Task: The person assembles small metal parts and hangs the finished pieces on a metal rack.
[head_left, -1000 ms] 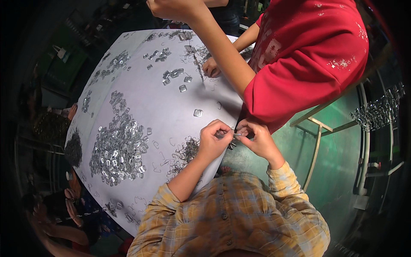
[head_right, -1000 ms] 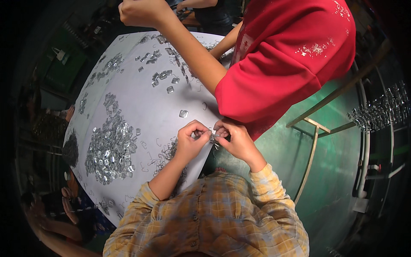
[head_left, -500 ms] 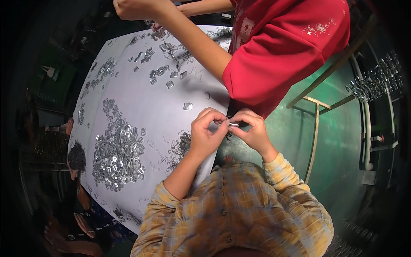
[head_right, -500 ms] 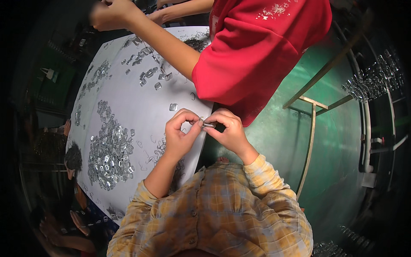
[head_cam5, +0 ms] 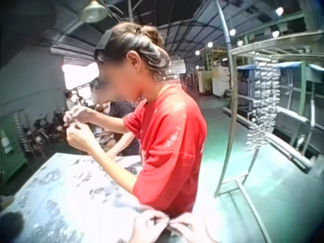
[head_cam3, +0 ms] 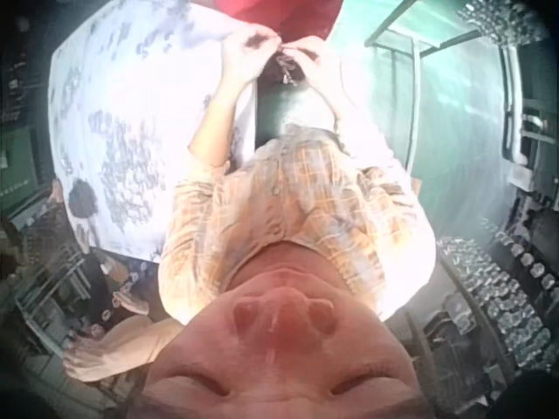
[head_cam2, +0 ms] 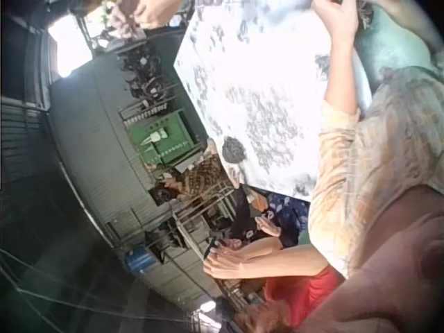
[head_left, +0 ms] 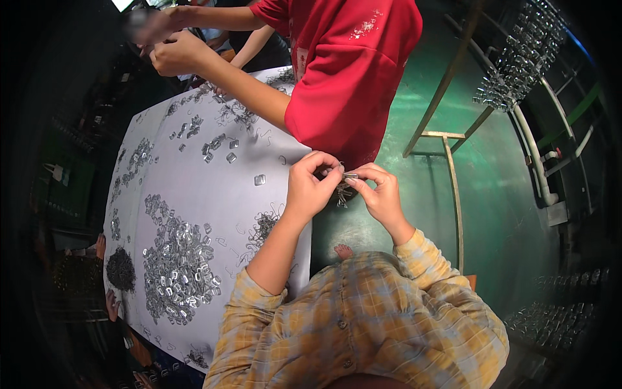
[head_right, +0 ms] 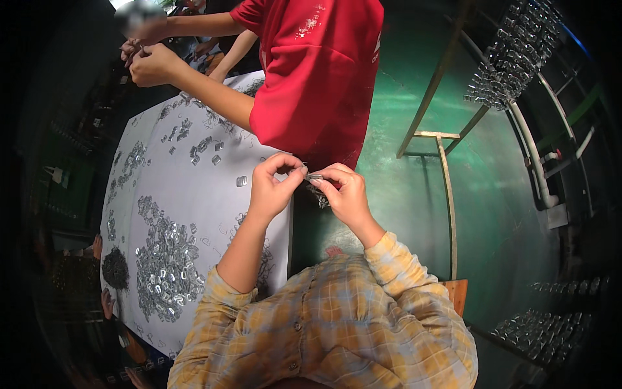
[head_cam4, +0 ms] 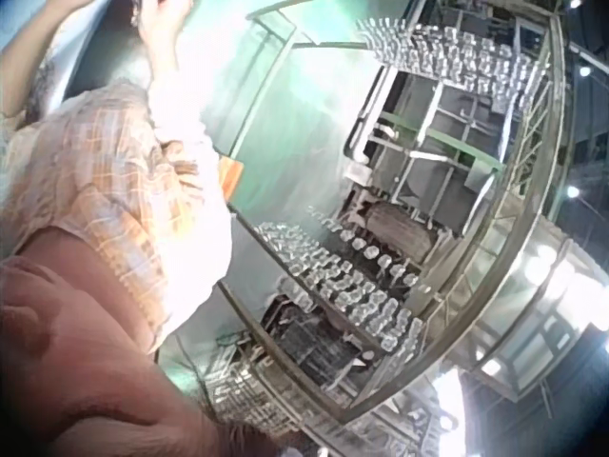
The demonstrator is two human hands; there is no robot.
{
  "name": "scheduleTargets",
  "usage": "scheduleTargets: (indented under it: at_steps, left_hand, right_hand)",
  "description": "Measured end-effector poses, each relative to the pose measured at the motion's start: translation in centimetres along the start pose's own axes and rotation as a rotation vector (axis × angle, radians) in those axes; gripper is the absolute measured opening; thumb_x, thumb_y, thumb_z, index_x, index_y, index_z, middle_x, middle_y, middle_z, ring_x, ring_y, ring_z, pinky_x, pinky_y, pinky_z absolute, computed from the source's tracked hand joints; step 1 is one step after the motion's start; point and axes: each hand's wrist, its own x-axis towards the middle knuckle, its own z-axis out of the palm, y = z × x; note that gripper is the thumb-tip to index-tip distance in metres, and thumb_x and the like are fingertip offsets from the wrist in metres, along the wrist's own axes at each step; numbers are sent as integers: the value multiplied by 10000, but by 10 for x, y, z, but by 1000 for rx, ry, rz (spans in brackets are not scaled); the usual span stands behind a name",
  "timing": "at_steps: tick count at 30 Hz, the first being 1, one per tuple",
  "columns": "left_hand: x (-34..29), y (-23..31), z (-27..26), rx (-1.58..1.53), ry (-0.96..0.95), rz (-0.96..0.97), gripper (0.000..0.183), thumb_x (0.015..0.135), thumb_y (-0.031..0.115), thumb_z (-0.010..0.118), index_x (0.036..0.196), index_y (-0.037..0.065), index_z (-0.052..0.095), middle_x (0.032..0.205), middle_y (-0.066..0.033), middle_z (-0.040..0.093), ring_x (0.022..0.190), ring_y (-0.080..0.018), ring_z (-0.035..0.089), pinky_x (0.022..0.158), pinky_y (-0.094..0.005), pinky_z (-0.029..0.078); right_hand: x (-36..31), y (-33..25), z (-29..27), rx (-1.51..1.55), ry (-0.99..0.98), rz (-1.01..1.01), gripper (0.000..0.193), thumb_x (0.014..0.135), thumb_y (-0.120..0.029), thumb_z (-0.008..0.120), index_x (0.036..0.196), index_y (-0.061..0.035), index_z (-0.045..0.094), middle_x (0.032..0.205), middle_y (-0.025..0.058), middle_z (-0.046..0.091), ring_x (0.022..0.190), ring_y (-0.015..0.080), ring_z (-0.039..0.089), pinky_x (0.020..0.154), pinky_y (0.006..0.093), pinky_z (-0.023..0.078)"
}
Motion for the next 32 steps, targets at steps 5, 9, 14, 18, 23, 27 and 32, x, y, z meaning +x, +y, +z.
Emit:
scheduleTargets:
  at_steps: [5, 9, 14, 18, 23, 27, 32]
  left_hand:
    - [6, 12, 27, 167, -79, 201, 53, 715, 35, 637, 712, 8, 592, 687, -40, 562, 639, -114, 541, 584, -250, 413]
    - [7, 25, 50, 416, -10, 529, 38, 697, 3, 615, 715, -8, 584, 706, -93, 574, 636, -187, 567, 580, -276, 421]
    - [16, 16, 58, -68, -163, 100, 52, 767, 20, 632, 774, -20, 599, 744, -36, 583, 703, -93, 562, 638, -232, 440]
    - [27, 25, 58, -397, -257, 18, 70, 807, 48, 627, 794, -5, 583, 782, -3, 579, 706, -65, 525, 654, -210, 421]
    - [41, 39, 64, -620, -709, 65, 72, 812, 65, 634, 837, 23, 582, 887, -29, 529, 835, -106, 503, 755, -249, 411]
    - [55, 45, 77, -514, -862, 66, 82, 808, 77, 640, 834, 23, 584, 900, -37, 513, 853, -127, 497, 767, -264, 411]
    - [82, 52, 91, -254, -1002, 136, 95, 819, 121, 645, 857, 47, 600, 930, -32, 525, 880, -134, 509, 799, -294, 432]
  right_hand:
    - [-10, -4, -20, -97, 145, 23, 85, 738, -36, 670, 798, 25, 664, 781, 101, 628, 685, 182, 608, 627, 277, 479]
    - [-17, -7, -34, -74, 221, 62, 93, 729, -20, 673, 794, 44, 651, 772, 102, 609, 690, 167, 604, 626, 272, 475]
    - [-20, -11, -50, 15, 180, 125, 115, 767, -54, 662, 812, 50, 649, 765, 78, 606, 698, 133, 573, 639, 257, 460]
    - [-22, -16, -68, 34, 187, 118, 139, 792, -85, 653, 820, 51, 650, 761, 65, 599, 706, 116, 565, 639, 254, 457]
    - [-20, -26, -86, 188, 161, 102, 152, 826, -102, 627, 829, 48, 642, 770, 42, 581, 712, 97, 545, 641, 239, 443]
    - [-21, -34, -103, 212, 181, 108, 171, 848, -119, 608, 837, 50, 631, 771, 32, 576, 711, 90, 535, 645, 235, 434]
    - [-28, -32, -121, 219, 186, 153, 164, 862, -141, 600, 841, 17, 641, 789, 25, 574, 714, 82, 522, 649, 239, 432]
